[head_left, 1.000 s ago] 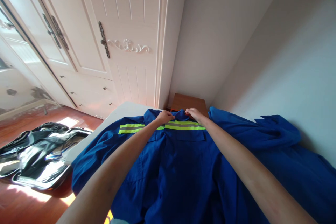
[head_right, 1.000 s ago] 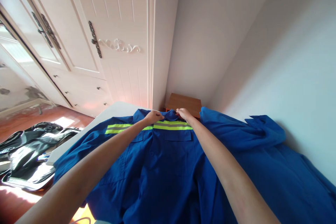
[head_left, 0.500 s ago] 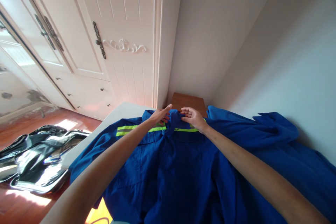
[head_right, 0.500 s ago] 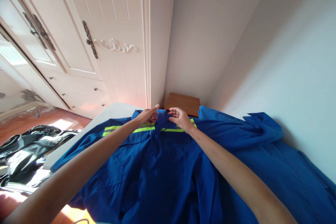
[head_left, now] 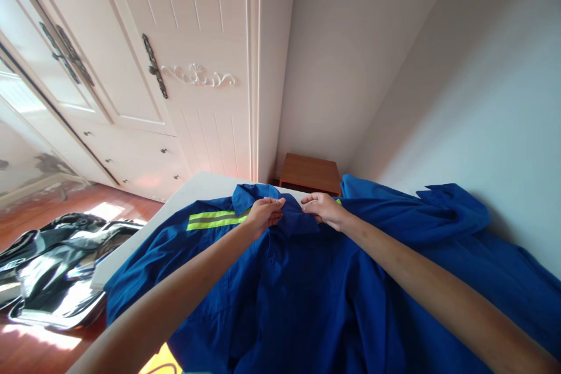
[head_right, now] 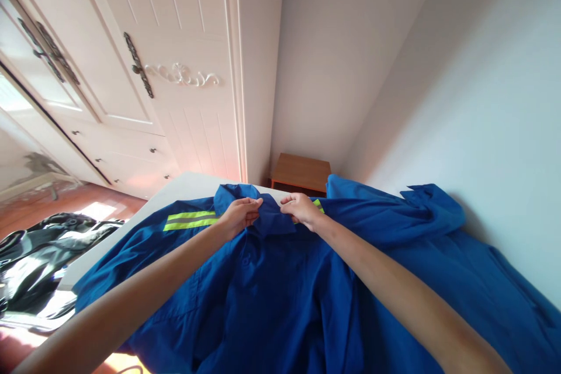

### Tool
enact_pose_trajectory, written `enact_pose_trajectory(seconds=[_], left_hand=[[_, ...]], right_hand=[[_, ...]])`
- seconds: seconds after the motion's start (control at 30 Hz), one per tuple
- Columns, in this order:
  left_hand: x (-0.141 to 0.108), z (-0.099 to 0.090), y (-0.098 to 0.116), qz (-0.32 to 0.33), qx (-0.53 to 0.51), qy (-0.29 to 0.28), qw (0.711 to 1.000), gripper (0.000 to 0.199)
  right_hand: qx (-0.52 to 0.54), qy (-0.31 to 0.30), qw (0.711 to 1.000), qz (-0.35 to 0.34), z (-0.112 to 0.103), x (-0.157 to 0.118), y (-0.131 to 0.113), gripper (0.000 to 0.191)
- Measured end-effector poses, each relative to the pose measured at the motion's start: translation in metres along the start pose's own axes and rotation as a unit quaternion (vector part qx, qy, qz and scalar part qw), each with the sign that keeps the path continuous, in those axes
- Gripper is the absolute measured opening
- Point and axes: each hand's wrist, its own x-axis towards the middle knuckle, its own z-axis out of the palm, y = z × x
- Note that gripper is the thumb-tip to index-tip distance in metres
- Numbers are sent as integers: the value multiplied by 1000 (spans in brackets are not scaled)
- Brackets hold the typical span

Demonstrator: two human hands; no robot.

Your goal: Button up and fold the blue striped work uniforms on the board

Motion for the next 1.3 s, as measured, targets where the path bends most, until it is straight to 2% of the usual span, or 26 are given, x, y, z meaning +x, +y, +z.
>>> enact_pose_trajectory(seconds=[0.07,0.1,0.13,0.2,0.27,0.3,0.33,0.4,0.47,0.57,0.6,0.63,0.7,0.73,0.8,0.87,0.97,1.07,1.2,1.3], left_hand=[[-4,1,-5,6,-7,3,1000,43],[-4,3,-6,17,1,9,1000,44],[-3,5,-6,30,14,15,999,44],[1,12,-3,65,58,22,996,45],[6,21,1,109,117,26,987,43],[8,25,3,135,147,29,979,42],[9,28,5,162,181,32,969,40],[9,30,11,212,271,31,938,39],[6,22,21,252,398,42,881,38],[7,-12,40,273,565,123,769,30],[10,-28,46,265,591,158,745,30],[15,-46,52,245,602,190,736,32],[26,-80,60,187,593,227,750,34],[33,-95,61,175,587,227,757,32],[44,-118,61,160,572,213,776,28],[52,-129,59,156,553,197,794,25],[58,-132,58,153,519,178,822,18],[60,-129,63,162,483,163,845,23],[65,-124,73,211,438,201,850,27],[70,-120,77,241,422,203,850,26]], right_hand=[[-24,11,999,-23,-1,1,-7,24],[-45,29,997,-60,0,1,-12,25],[-70,48,990,-114,1,2,-16,27],[-119,60,958,-252,4,4,-26,41],[-153,19,922,-354,10,11,-33,53],[-161,-7,915,-371,12,16,-36,56],[-162,-27,918,-360,14,22,-38,56],[-149,-33,943,-295,15,36,-41,50],[-134,-2,962,-239,12,50,-42,42],[-133,31,964,-227,7,60,-42,33],[-141,34,964,-224,7,60,-41,35],[-156,35,963,-218,8,61,-40,41],[-206,34,957,-200,13,61,-36,53],[-233,33,954,-186,16,63,-33,57],[-270,31,949,-158,22,69,-27,53],[-276,33,951,-137,24,80,-22,41],[-262,50,956,-121,18,97,-17,23],[-240,108,959,-110,6,111,-18,16],[-220,201,949,-105,-6,120,-21,14],[-218,205,945,-130,-3,118,-23,15]])
